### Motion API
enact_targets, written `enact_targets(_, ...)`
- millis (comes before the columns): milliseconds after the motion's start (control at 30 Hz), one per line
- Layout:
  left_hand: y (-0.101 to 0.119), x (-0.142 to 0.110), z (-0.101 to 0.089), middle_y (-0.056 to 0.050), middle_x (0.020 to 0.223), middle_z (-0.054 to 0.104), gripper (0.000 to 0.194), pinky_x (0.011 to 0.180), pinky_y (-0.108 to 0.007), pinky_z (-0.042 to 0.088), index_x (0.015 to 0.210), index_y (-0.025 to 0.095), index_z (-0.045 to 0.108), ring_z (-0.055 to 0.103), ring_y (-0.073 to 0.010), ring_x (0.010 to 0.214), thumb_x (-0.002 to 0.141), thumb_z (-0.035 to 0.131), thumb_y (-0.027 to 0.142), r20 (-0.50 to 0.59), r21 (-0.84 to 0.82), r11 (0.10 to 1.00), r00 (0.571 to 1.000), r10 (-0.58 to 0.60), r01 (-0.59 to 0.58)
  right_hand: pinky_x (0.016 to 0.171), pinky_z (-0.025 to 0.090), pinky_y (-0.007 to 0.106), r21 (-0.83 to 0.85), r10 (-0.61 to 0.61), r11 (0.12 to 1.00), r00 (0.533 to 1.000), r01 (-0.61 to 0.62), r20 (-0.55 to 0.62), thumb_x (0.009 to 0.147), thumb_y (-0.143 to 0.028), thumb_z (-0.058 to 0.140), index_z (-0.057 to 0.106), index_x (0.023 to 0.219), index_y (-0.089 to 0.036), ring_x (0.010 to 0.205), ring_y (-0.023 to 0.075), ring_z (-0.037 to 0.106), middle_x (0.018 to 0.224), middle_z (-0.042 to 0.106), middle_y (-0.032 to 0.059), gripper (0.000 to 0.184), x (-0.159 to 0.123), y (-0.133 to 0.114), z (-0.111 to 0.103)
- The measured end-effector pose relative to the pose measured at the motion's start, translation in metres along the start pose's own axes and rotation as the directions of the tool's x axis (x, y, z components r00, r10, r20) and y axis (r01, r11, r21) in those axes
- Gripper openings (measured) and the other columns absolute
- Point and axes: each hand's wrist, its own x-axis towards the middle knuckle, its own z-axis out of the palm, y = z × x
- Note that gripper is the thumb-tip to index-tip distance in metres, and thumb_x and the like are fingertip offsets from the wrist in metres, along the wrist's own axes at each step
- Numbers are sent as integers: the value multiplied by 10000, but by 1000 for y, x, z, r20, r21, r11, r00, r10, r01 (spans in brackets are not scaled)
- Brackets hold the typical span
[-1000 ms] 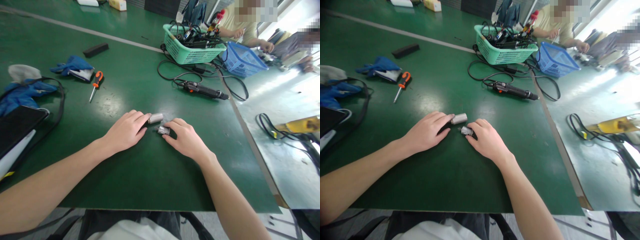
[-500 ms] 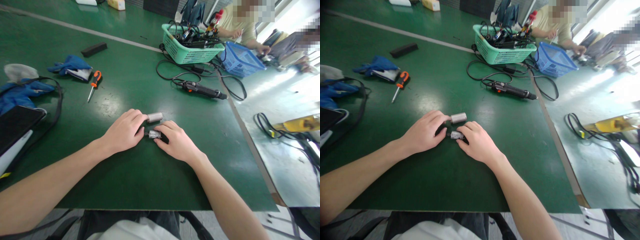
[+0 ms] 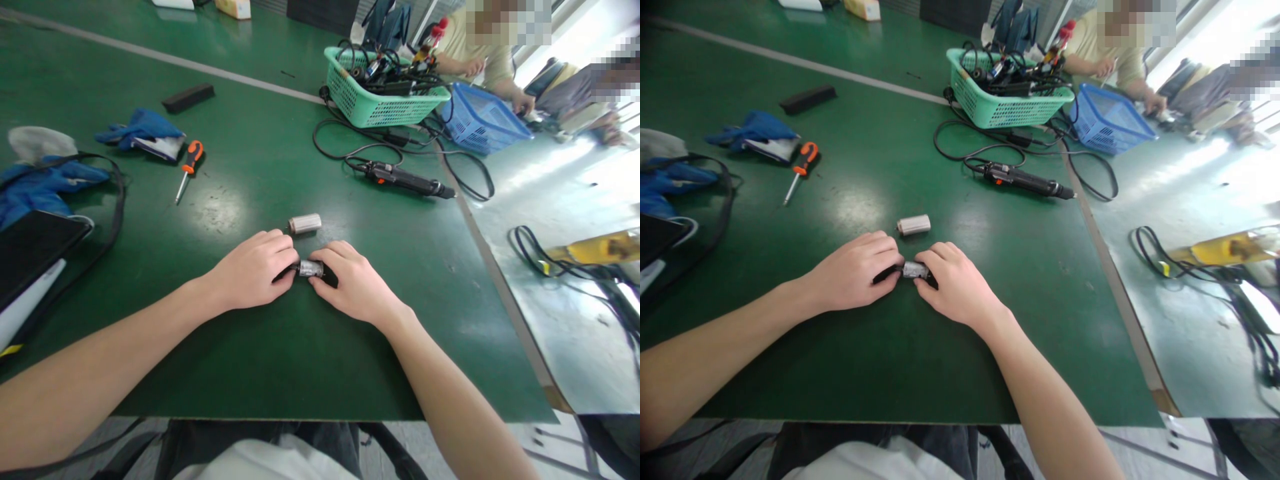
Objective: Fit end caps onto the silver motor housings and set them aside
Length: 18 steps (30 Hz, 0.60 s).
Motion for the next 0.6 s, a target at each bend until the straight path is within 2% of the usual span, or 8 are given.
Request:
enact_targets(300,0,1,-1,-74,902,639,183,792,-365,478,928,163,696,563,-212,869,982,530,218,-9,-3,1000,1000,18,-18,894,534,429,1,-5,1000,1000,5,4,971,-299,673,658,1132,-221,990,271,619,1040,673,83,180,0,-1,-1)
enact_targets(600,0,0,-1,-73,920,641,211,815,-366,477,955,159,707,571,-216,897,1018,531,256,9,-25,999,999,40,-40,942,524,430,13,-37,999,999,37,3,1014,-311,635,672,1124,-210,1027,267,627,1076,689,90,154,-1,1,2)
